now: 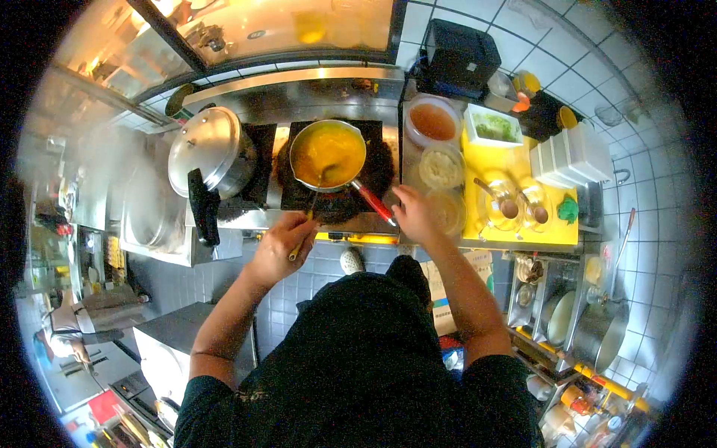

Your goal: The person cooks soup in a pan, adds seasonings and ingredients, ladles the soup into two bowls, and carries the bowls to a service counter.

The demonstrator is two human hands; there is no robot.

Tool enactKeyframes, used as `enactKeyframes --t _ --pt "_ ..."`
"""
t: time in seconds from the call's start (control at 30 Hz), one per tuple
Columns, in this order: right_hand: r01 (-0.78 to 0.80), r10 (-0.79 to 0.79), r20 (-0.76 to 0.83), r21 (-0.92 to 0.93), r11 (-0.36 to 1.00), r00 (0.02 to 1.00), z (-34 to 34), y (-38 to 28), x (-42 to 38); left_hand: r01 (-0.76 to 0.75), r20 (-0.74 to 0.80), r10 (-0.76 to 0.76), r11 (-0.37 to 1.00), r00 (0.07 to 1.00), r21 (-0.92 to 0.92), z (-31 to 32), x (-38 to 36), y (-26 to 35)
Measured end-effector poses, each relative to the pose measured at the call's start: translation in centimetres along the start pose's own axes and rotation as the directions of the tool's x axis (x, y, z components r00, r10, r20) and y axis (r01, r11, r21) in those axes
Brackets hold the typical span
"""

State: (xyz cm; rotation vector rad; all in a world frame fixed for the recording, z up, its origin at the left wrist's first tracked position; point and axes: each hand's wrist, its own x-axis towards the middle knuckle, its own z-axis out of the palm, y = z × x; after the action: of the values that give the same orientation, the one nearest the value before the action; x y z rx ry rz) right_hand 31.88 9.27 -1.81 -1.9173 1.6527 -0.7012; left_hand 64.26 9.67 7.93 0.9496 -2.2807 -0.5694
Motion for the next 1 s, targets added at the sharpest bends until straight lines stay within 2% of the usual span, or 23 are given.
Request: enactKeyframes --t 0.07,0.17,0.27,0.4,0.5,0.7,0.8,0.9,1.0 --pt "0.018 -0.018 -0.017 0.015 1.000 1.000 0.8 -0.1 -0.4 -0.012 0.019 0.013 0.999 1.000 -0.046 1.0 -0.5 -0.9" --pt "0.070 -0.070 -0.035 -0.016 0.997 0.997 2.1 0.4 -0.5 -0.004 0.049 0.004 1.000 0.999 0.008 2.6 -0.6 -2.5" --pt "0.098 -0.098 -0.037 -0.021 0.995 0.994 2.6 0.2 -0.4 -0.008 0.074 0.002 0.996 0.997 0.087 4.0 0.2 -3.5" --pt "0.101 -0.102 -0.024 -0.020 0.995 0.995 2.5 0.0 -0.5 -0.172 0.065 0.162 0.969 0.985 0.177 5.2 1.6 -5.7" --pt "0.087 -0.086 -0.024 0.010 0.996 0.996 1.8 0.0 -0.8 -0.150 0.048 0.142 0.941 0.989 0.303 6.5 1.1 -6.8" --pt "0.109 -0.108 -0.014 0.069 0.992 0.994 0.4 2.0 -1.2 0.179 0.086 -0.213 0.938 0.973 0.298 5.6 0.9 -0.4" --pt "0.136 -0.136 -0.004 0.041 0.990 0.991 -1.3 2.1 -1.4 0.181 -0.135 -0.162 0.973 0.978 0.144 6.3 1.0 1.1" --pt "0.150 -0.151 0.039 0.009 0.989 0.988 -3.7 2.4 -2.1 0.253 -0.304 -0.234 0.967 0.924 0.024 7.3 1.0 2.8" --pt "0.176 -0.177 0.071 0.024 0.984 0.982 -6.3 3.3 -3.1 0.314 -0.375 -0.266 0.947 0.888 0.072 10.7 -0.8 4.8"
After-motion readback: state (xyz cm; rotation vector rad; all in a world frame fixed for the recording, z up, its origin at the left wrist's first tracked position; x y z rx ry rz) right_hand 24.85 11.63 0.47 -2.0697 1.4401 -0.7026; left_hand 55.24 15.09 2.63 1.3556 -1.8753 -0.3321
